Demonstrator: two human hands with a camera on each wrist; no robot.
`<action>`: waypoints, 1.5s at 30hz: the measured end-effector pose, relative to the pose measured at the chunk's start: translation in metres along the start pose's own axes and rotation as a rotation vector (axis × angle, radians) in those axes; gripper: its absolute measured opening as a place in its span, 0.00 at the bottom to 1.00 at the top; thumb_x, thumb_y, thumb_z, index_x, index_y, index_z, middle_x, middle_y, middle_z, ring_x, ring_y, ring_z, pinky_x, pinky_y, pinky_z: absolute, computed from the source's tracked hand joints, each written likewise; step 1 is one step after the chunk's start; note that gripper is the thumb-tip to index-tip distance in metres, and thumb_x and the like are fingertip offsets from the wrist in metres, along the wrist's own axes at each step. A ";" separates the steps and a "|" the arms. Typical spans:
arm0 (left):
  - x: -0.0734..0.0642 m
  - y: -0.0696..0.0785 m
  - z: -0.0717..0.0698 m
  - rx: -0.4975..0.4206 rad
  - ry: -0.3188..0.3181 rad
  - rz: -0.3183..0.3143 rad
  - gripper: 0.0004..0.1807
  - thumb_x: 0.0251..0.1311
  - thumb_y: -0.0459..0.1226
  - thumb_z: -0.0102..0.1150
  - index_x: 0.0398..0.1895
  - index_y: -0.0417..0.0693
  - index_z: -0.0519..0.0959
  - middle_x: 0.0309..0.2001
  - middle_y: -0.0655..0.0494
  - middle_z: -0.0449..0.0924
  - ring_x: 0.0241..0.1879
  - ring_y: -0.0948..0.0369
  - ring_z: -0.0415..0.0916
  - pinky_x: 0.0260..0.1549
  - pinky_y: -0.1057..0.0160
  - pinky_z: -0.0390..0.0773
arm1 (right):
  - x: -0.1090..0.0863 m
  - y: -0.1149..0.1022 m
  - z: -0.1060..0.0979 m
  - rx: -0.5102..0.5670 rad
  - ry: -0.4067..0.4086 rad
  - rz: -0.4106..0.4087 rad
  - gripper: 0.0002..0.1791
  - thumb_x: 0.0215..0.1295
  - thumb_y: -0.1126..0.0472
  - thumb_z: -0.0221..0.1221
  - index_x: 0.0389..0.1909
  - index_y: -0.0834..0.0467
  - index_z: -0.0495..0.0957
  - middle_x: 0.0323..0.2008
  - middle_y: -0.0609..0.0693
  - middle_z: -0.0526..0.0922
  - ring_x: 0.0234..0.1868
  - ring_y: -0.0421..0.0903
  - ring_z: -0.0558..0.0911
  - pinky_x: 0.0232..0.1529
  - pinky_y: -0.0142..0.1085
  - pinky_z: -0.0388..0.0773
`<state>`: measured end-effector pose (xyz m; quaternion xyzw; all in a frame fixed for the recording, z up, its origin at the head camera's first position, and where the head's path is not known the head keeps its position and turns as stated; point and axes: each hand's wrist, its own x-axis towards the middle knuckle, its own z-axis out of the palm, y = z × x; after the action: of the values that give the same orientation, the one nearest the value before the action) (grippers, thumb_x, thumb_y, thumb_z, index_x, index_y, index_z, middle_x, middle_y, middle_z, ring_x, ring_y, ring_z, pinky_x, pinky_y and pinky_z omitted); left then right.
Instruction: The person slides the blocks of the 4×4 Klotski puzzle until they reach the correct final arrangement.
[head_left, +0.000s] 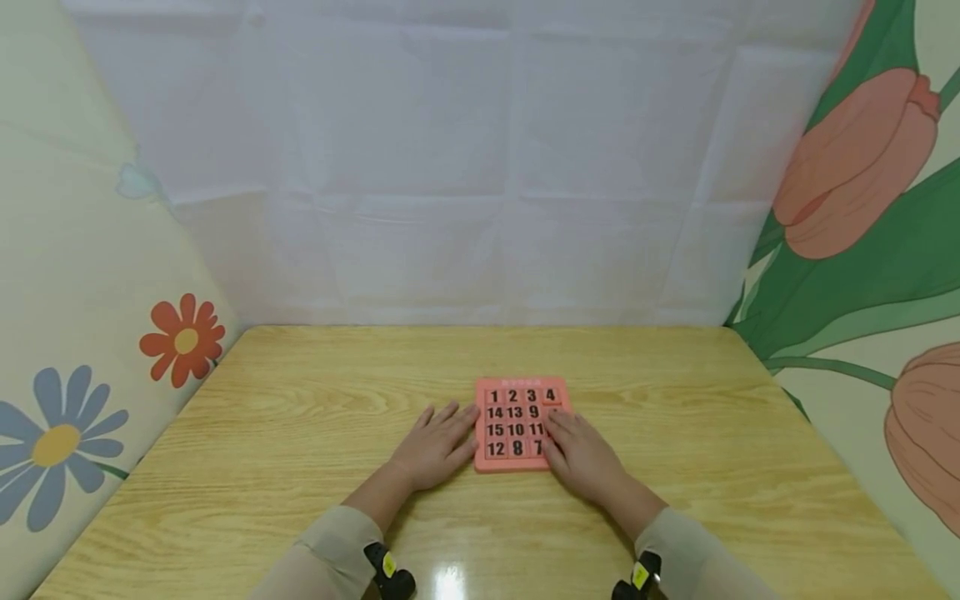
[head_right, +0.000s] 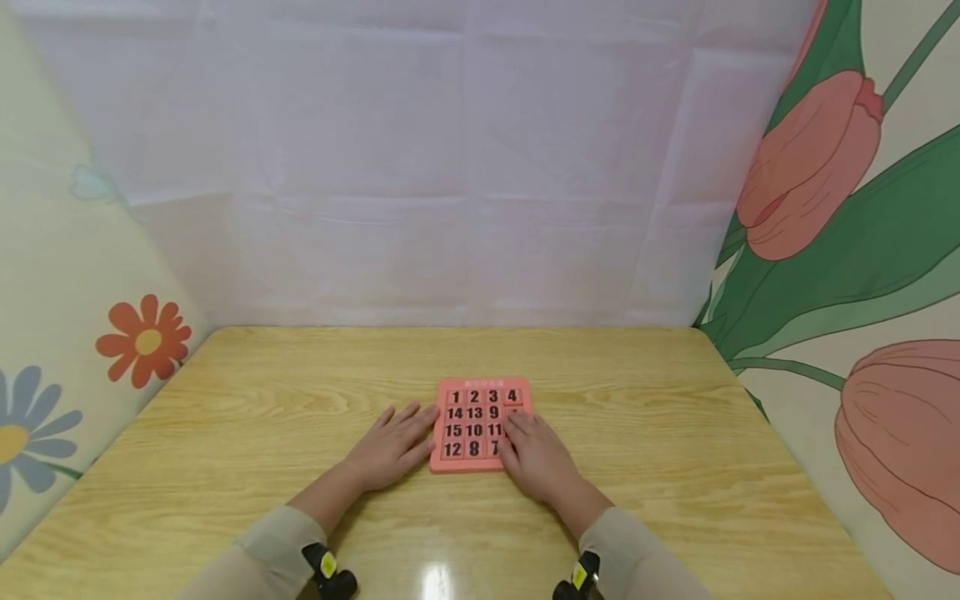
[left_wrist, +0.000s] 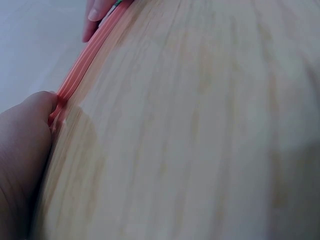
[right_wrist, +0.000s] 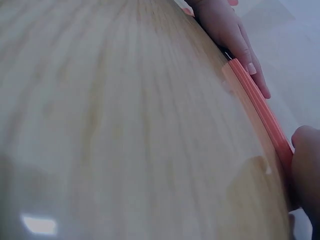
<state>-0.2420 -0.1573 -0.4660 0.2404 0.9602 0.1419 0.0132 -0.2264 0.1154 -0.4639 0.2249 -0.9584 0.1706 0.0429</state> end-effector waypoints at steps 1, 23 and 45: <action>0.000 0.000 0.000 0.001 -0.002 -0.001 0.33 0.75 0.54 0.37 0.77 0.50 0.55 0.76 0.54 0.56 0.78 0.49 0.47 0.76 0.42 0.40 | 0.001 0.000 0.000 -0.002 -0.002 0.002 0.27 0.76 0.49 0.46 0.68 0.61 0.69 0.70 0.55 0.69 0.73 0.53 0.66 0.76 0.49 0.56; -0.001 0.003 0.000 -0.009 0.008 0.018 0.32 0.75 0.53 0.38 0.76 0.49 0.56 0.76 0.53 0.57 0.77 0.48 0.49 0.76 0.41 0.42 | 0.004 0.003 0.001 0.029 0.012 0.019 0.27 0.75 0.50 0.47 0.67 0.62 0.70 0.70 0.57 0.68 0.73 0.56 0.65 0.76 0.50 0.56; -0.001 0.002 -0.002 -0.003 0.004 0.016 0.33 0.75 0.53 0.37 0.77 0.49 0.56 0.76 0.53 0.57 0.77 0.48 0.48 0.76 0.41 0.42 | -0.045 -0.001 -0.001 0.034 0.005 -0.072 0.27 0.73 0.51 0.50 0.67 0.61 0.70 0.70 0.55 0.69 0.72 0.53 0.67 0.75 0.51 0.57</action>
<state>-0.2402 -0.1564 -0.4632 0.2477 0.9580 0.1441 0.0104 -0.1857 0.1336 -0.4698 0.2594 -0.9465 0.1858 0.0475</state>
